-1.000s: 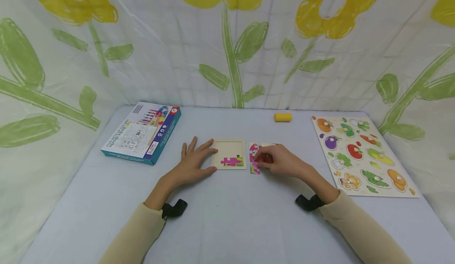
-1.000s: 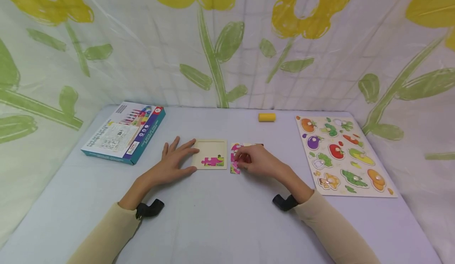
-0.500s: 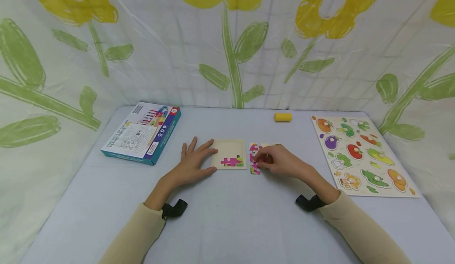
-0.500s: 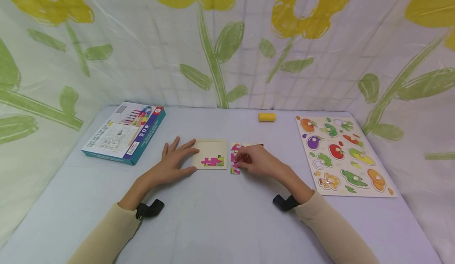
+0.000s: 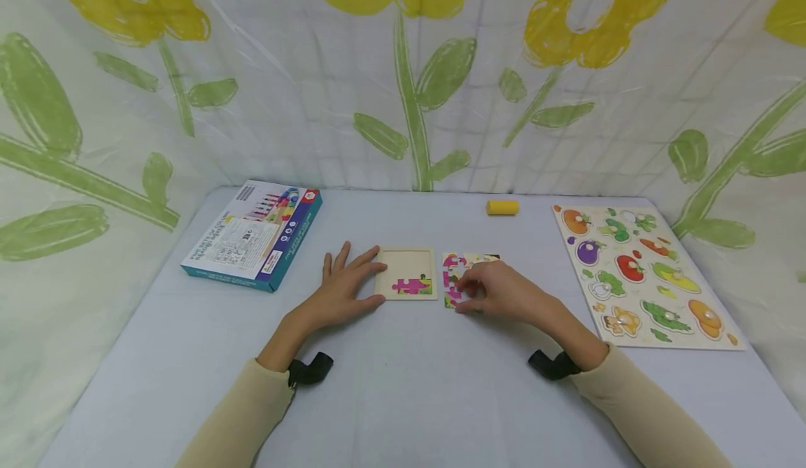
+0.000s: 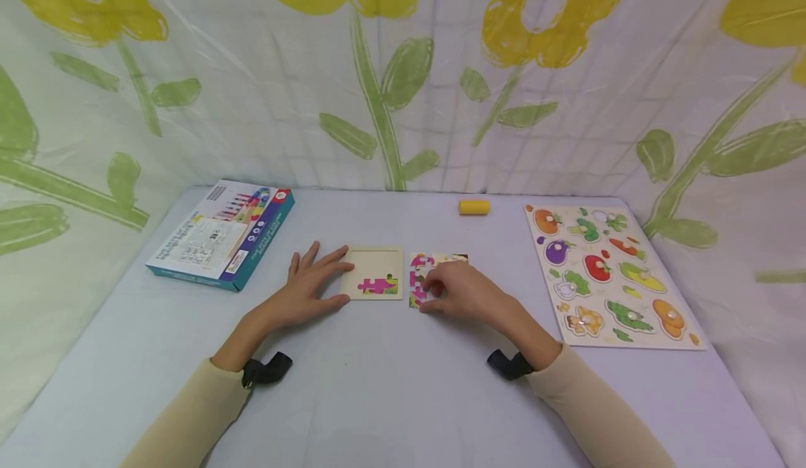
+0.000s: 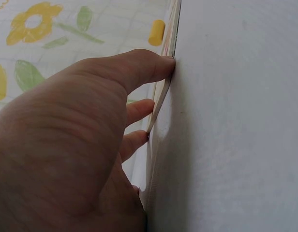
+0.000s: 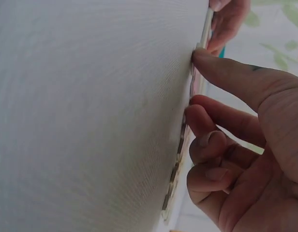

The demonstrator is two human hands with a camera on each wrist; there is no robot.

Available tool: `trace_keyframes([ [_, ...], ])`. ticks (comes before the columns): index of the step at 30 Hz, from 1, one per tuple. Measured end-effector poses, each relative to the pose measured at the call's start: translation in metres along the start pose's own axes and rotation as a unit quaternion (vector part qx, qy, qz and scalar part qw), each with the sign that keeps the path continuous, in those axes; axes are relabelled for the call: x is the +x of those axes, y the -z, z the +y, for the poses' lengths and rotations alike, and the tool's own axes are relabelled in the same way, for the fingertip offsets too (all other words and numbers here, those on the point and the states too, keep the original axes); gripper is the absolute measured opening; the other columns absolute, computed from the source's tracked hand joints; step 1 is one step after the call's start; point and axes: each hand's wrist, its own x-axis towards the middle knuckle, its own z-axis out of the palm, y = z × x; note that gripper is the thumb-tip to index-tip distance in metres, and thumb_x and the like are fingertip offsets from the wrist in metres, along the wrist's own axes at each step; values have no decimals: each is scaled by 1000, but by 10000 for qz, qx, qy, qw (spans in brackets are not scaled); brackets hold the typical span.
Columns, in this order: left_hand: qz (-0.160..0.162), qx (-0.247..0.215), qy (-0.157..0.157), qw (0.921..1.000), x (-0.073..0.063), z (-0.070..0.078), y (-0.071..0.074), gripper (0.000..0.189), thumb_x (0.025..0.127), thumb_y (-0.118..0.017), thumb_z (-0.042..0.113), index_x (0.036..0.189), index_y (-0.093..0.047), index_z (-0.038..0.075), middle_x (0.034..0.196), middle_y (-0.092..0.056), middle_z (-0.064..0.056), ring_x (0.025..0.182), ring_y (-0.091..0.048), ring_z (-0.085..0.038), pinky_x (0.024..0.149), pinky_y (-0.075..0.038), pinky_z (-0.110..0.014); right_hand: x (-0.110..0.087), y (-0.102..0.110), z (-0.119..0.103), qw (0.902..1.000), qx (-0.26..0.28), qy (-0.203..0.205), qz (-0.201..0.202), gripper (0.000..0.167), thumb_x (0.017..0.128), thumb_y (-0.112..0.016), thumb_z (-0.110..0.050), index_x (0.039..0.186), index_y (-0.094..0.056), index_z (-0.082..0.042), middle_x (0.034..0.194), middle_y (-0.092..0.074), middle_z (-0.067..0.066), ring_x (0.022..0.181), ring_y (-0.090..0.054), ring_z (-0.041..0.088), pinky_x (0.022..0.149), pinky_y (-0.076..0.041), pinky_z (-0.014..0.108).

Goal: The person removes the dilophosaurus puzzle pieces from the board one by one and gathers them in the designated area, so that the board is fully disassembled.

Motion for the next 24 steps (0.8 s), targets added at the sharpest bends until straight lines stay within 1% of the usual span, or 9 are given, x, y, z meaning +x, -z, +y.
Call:
trace_keyframes([
  [5,13,6,-7,10000,0,0,0,59,97,-72,38,151,-57,19,177,-28,-6,165,5,-52,124,13,-79,-1,1,-2,9999,-62,78,-17,32,87,-89,-32,114,-80,-17,92,-72,-9,86,-59,10,72,-53,21],
  [9,18,9,-17,10000,0,-1,-1,59,97,-72,38,151,-57,19,178,-27,-6,165,5,-52,124,13,-79,0,1,-2,9999,-116,64,-37,33,87,-88,-32,115,-79,-17,93,-72,-10,86,-60,9,73,-54,20],
  [15,9,4,-44,10000,0,-1,-1,59,97,-72,37,151,-57,19,177,-27,-7,165,5,-53,124,13,-79,-1,0,-1,9998,-138,148,31,31,87,-89,-31,113,-80,-17,94,-73,-10,86,-60,9,74,-55,20],
  [24,20,8,-10,10000,0,1,-1,59,97,-73,37,151,-57,19,177,-28,-7,165,5,-52,124,13,-79,-2,-1,-3,9998,-155,140,50,28,88,-88,-31,111,-79,-18,92,-70,-8,82,-57,10,69,-51,21],
])
